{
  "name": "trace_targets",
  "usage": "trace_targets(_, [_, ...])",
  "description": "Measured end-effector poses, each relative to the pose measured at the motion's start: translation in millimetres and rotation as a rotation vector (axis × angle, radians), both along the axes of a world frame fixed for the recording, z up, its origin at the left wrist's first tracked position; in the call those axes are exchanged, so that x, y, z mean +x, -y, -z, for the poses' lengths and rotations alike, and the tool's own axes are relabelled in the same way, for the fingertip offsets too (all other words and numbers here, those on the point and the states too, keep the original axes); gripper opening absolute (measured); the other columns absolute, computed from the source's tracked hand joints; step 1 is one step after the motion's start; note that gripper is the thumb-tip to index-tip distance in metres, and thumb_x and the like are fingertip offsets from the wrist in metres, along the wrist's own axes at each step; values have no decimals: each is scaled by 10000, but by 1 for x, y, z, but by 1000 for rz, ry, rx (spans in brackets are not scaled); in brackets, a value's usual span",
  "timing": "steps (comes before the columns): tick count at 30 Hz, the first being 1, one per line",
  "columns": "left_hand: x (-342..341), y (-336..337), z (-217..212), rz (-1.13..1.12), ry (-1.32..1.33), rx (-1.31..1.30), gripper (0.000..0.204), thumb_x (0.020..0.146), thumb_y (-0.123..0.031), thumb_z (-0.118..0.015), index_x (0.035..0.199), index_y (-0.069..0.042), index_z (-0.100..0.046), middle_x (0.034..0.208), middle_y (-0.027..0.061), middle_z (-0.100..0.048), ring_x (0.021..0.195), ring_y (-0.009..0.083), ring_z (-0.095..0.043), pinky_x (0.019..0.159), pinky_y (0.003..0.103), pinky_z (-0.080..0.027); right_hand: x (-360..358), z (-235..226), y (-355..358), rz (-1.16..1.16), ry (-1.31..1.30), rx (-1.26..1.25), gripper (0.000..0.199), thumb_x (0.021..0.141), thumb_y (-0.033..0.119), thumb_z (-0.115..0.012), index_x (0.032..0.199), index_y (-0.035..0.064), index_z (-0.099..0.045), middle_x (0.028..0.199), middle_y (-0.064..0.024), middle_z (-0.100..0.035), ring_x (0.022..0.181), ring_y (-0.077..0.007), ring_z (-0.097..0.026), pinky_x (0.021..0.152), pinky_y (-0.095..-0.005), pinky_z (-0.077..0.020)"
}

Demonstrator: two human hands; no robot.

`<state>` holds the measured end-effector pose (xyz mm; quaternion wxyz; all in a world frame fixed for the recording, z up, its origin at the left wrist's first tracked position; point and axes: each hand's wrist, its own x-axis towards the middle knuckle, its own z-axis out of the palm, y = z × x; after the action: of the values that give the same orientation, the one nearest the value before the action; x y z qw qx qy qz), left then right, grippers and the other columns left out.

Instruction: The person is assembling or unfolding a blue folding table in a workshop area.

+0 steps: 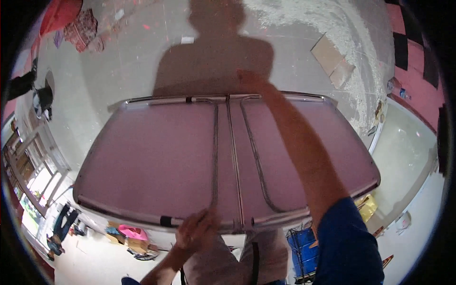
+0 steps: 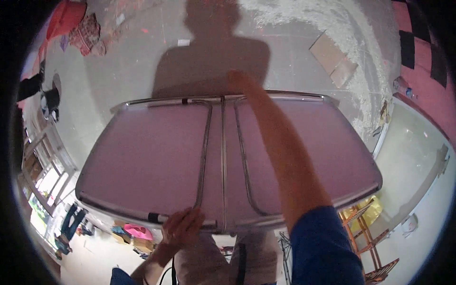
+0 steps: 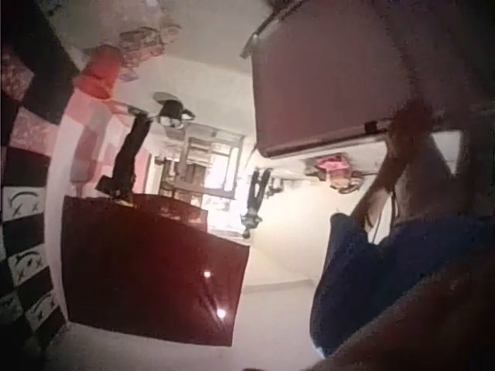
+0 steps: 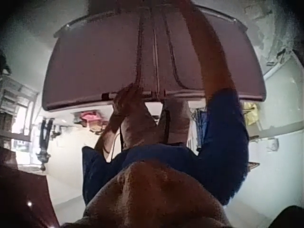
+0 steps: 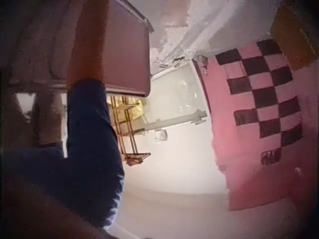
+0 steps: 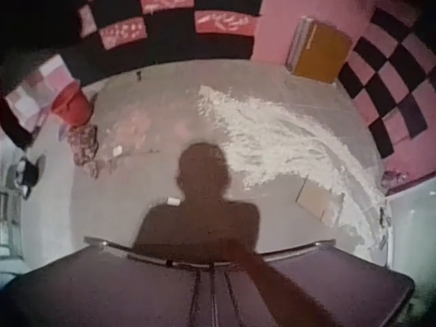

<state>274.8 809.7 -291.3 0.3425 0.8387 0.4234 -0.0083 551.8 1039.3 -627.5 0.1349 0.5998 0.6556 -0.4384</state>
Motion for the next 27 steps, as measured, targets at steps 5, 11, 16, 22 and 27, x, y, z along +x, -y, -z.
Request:
trace_targets(5, [-11,21,0,34,-41,-84,197,848,-256,-628,1012,-169,-691,1044,-24,-647,1028,211,-616,795,316,-543,-38,87,112,-140,190,-134,473,965,287,-362,1409,123,-376,1449,-138,-386,1345,-298,-361,1042,-576,-336])
trace_targets(11, [-14,38,3,-41,-27,-177,181,837,-215,-621,984,-147,-703,975,-1,-664,994,249,-633,741,336,-557,-45,81,128,90,171,-153,497,946,264,-379,1427,140,-351,1488,-97,-330,1379,-290,-302,1049,-624,-287])
trace_targets(16, [-16,35,8,-338,-34,-403,286,869,-217,-654,1123,-86,-669,1028,99,-671,971,280,-646,792,412,-528,-43,103,140,102,109,-134,507,871,190,-439,1374,126,-430,1456,-99,-378,1358,-313,-329,1032,-660,-280])
trace_targets(22, [-12,-5,-1,113,-11,-193,228,842,-146,-650,1066,-125,-687,1097,59,-644,1011,256,-621,854,409,-511,-44,106,151,168,63,-73,490,872,214,-459,1357,145,-451,1472,-105,-348,1355,-318,-326,1011,-678,-296])
trace_targets(27, [7,-28,-7,107,6,-125,216,825,-190,-600,1009,-128,-695,950,50,-658,982,294,-641,755,380,-544,-23,1,144,9,-86,-49,516,942,397,-420,1387,137,-424,1478,-110,-345,1386,-296,-281,1075,-628,-253])
